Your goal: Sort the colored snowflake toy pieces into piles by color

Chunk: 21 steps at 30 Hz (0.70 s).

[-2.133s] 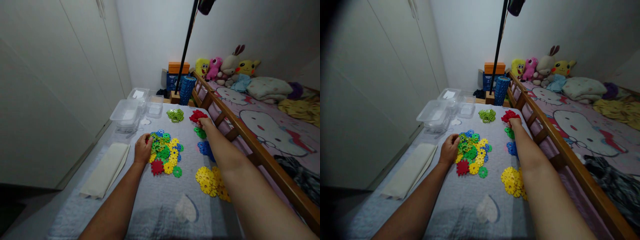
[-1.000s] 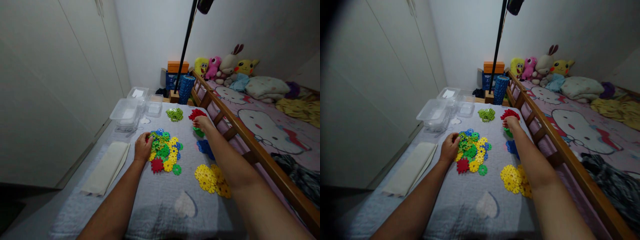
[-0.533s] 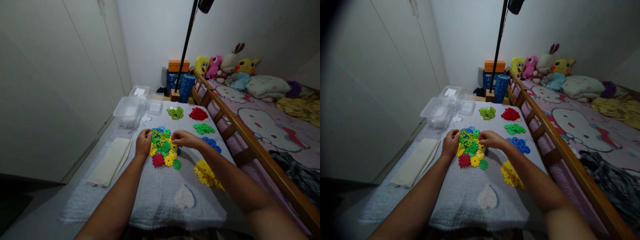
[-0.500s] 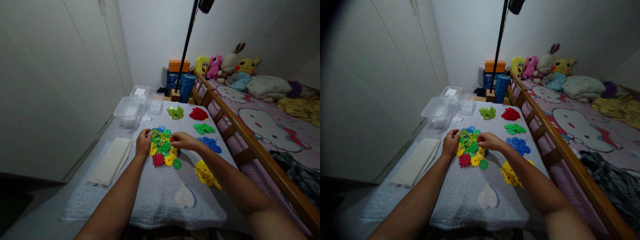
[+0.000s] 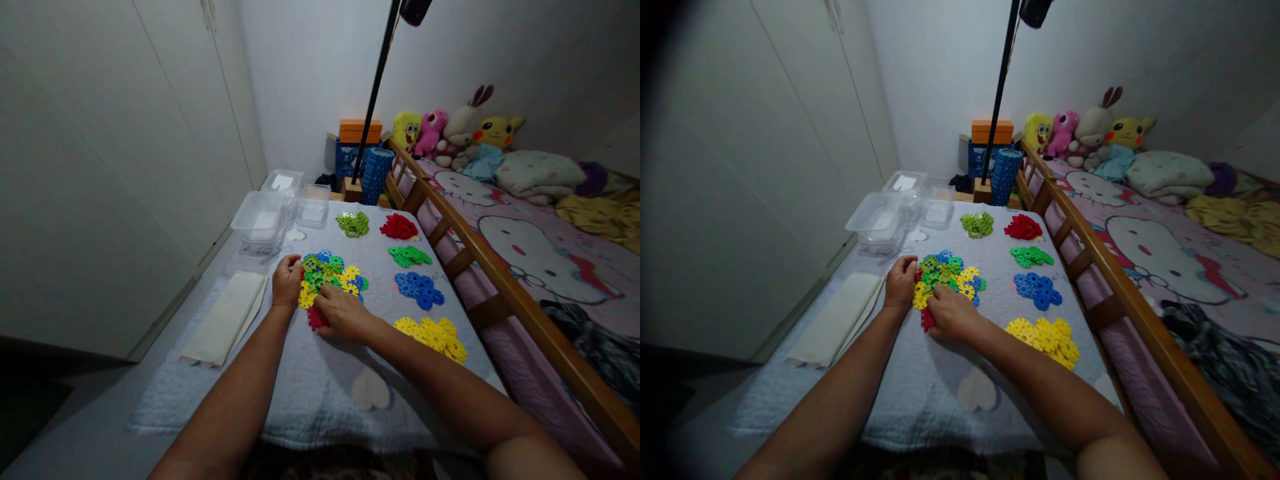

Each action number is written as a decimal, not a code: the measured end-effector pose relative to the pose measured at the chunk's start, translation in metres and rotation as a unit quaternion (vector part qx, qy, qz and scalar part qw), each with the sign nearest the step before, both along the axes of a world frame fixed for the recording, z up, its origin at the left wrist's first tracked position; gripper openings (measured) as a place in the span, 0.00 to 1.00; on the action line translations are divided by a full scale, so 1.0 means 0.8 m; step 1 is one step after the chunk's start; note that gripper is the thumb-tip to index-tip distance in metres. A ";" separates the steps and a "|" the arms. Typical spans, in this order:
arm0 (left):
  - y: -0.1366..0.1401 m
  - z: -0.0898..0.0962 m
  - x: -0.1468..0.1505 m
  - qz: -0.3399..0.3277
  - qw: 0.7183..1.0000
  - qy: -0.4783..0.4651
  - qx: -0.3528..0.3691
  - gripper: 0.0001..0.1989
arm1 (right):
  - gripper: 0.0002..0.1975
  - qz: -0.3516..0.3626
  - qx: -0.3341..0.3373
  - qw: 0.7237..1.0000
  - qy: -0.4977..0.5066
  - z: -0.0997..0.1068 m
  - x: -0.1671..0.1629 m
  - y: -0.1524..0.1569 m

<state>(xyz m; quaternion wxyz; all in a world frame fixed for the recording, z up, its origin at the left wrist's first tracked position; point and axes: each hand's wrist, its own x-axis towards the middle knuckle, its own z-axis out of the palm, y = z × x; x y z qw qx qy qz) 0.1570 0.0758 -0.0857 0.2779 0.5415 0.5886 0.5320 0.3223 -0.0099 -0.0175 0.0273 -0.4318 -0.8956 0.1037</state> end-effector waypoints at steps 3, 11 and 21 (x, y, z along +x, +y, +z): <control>0.001 0.001 -0.002 0.010 1.000 -0.002 0.002 0.15 | 0.20 -0.004 -0.015 0.999 0.039 0.001 0.007 0.005; 0.006 -0.004 -0.008 0.042 0.999 0.010 0.017 0.13 | 0.16 -0.145 -0.015 0.968 0.203 0.017 0.090 0.089; 0.008 -0.002 -0.006 0.045 0.998 0.036 0.034 0.13 | 0.12 -0.465 0.130 0.844 0.234 -0.010 0.240 0.219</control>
